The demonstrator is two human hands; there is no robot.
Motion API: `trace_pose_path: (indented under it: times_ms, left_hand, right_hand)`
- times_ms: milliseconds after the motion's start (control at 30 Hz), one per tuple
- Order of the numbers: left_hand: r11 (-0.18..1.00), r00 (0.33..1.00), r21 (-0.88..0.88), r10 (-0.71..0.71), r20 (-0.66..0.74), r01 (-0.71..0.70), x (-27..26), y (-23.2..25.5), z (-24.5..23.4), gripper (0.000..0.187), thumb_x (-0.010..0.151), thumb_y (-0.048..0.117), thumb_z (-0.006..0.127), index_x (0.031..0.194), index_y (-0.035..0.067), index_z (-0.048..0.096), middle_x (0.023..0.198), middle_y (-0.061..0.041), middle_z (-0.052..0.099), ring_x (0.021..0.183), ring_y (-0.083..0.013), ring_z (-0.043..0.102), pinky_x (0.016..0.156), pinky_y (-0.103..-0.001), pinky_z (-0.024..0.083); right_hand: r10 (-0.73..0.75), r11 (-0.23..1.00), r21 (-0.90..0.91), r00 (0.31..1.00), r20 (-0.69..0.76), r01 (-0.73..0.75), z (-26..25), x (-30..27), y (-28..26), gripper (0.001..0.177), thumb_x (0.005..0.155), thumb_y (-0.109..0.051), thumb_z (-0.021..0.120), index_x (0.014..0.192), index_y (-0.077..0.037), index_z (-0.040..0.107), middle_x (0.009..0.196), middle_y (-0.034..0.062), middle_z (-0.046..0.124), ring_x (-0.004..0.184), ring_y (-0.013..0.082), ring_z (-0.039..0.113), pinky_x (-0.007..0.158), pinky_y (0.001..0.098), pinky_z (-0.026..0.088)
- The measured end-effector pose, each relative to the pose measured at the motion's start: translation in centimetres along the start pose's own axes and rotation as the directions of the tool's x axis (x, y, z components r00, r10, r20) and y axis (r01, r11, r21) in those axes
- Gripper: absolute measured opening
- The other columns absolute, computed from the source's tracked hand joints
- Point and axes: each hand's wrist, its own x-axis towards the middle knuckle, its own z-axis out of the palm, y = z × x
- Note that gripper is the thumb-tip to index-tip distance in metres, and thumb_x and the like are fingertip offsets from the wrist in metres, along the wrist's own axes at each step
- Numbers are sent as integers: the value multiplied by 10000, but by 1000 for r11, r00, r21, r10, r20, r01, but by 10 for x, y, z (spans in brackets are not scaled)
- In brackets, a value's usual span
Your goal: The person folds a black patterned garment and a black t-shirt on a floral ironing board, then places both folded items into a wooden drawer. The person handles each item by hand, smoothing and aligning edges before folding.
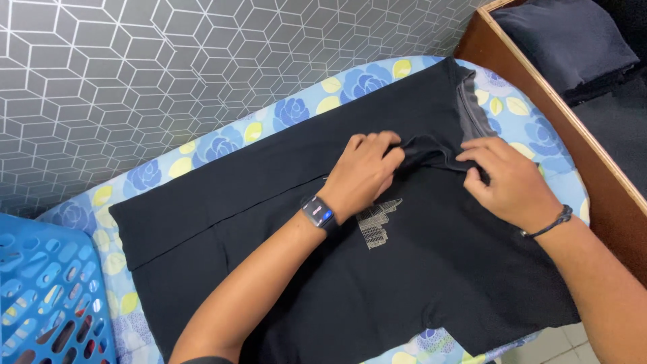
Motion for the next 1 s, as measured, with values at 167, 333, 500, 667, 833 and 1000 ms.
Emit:
trace_pose_path:
  times_ms: [167,333,500,667,833,1000]
  left_hand:
    - [981,974,90,185,-132,-174,-12,5,-15,110,822,104,522,723,92,474,794,-39,503,697,-191,487,720,-332,387]
    - [895,896,308,394,-204,-323,-11,10,-23,276,813,-47,414,590,105,471,656,-22,394,582,-167,380,712,-296,426]
    - [854,876,367,451,-172,-368,-13,11,-20,269,817,-2,403,592,97,512,690,-23,418,606,-168,401,722,-285,417]
    - [898,884,263,412,-220,-353,-14,9,-14,175,849,29,438,699,105,490,700,-28,453,591,-171,411,769,-327,429]
    - [789,948,-576,-310,-77,211,-7,5,-16,215,811,6,416,1018,60,428,956,-114,484,854,-242,518,771,-302,404]
    - [752,863,-574,-484,-147,324,9,-21,-3,182,832,41,436,1011,47,408,972,-106,507,900,-258,537,778,-330,414]
  right_hand:
    - [107,972,222,989,-100,-83,-13,5,-7,167,683,91,468,787,-11,549,974,133,585,901,227,561,856,309,420]
    - [198,941,266,978,66,-208,-14,3,-9,137,674,42,452,726,-67,518,954,48,630,561,120,493,553,242,370]
    - [120,987,93,983,142,-134,0,-10,5,272,614,35,434,840,-78,532,937,42,612,903,203,564,807,317,417]
    - [155,966,195,983,98,-172,-18,8,-6,229,662,24,487,838,-63,607,928,67,623,888,191,581,832,301,426]
    - [409,710,600,909,77,-369,-3,42,26,139,833,58,449,930,-36,480,874,45,545,802,78,486,736,180,359]
    - [480,746,507,877,38,-431,17,91,27,118,884,-83,468,998,-54,469,696,29,479,608,109,404,547,265,323]
